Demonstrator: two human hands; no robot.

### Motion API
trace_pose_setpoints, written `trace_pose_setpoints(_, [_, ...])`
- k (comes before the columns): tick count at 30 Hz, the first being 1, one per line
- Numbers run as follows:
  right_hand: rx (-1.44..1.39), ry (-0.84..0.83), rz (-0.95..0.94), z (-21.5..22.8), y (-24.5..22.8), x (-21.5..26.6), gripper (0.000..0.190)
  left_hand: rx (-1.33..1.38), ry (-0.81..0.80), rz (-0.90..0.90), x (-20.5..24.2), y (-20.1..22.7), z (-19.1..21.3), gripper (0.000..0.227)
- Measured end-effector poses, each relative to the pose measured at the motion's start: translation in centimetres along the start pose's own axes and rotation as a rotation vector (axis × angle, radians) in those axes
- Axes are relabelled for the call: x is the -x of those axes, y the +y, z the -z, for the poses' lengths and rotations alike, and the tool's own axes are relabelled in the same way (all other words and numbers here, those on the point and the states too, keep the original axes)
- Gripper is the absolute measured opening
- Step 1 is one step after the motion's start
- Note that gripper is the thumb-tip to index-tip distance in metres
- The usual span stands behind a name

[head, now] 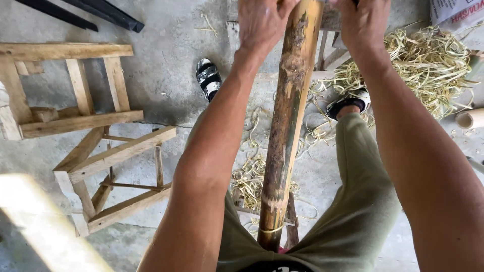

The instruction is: Scraping and smoothing a bamboo pole using a curved blade tool.

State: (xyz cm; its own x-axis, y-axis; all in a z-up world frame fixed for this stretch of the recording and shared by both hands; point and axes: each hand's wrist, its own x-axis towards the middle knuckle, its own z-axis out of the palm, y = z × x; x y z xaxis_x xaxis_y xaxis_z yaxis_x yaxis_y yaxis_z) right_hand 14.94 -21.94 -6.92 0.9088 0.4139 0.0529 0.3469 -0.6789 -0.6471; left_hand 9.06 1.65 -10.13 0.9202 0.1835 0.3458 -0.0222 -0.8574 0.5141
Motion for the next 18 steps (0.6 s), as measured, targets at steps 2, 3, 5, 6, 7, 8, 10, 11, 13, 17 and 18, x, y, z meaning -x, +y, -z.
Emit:
trace_pose_setpoints(2, [0.062,0.136,0.227,-0.9,1.3,-0.3,0.032,-0.022,0.029,0.0,-0.1,0.1,-0.3,0.05])
trace_pose_setpoints(3, [0.098,0.212,0.24,-0.9,1.3,-0.3,0.036,-0.002,0.013,0.007,-0.2,0.6,0.3,0.05])
trace_pose_setpoints(5, [0.134,0.278,0.255,-0.3,0.2,0.4,0.041,0.019,-0.004,0.023,0.4,1.5,1.4,0.05])
trace_pose_setpoints(6, [0.106,0.235,0.221,0.2,-0.9,1.0,0.044,0.024,0.098,0.004,0.9,1.9,2.0,0.05])
trace_pose_setpoints(7, [0.079,0.192,0.188,0.7,-2.0,1.5,0.048,0.03,0.201,-0.015,1.4,2.3,2.5,0.051])
trace_pose_setpoints(8, [0.076,0.185,0.189,0.7,-1.8,2.5,0.048,0.027,0.2,-0.008,2.3,2.4,2.8,0.051])
trace_pose_setpoints(10, [0.087,0.078,0.17,0.7,-1.3,4.2,0.057,0.095,0.146,-0.045,3.6,2.8,3.3,0.056])
trace_pose_setpoints(11, [0.089,0.081,0.173,0.7,-1.0,6.2,0.057,0.096,0.149,-0.047,4.9,3.4,4.6,0.056])
trace_pose_setpoints(13, [0.135,-0.026,0.173,0.6,-0.2,10.2,0.045,-0.05,-0.261,0.179,7.9,4.9,7.0,0.049])
trace_pose_setpoints(17, [-0.004,-0.195,0.135,2.6,-2.5,7.4,0.039,0.288,-0.531,0.462,6.6,3.6,6.6,0.053])
trace_pose_setpoints(18, [0.03,-0.137,0.136,2.1,-1.6,6.0,0.04,0.2,-0.278,0.26,5.5,3.0,5.2,0.054])
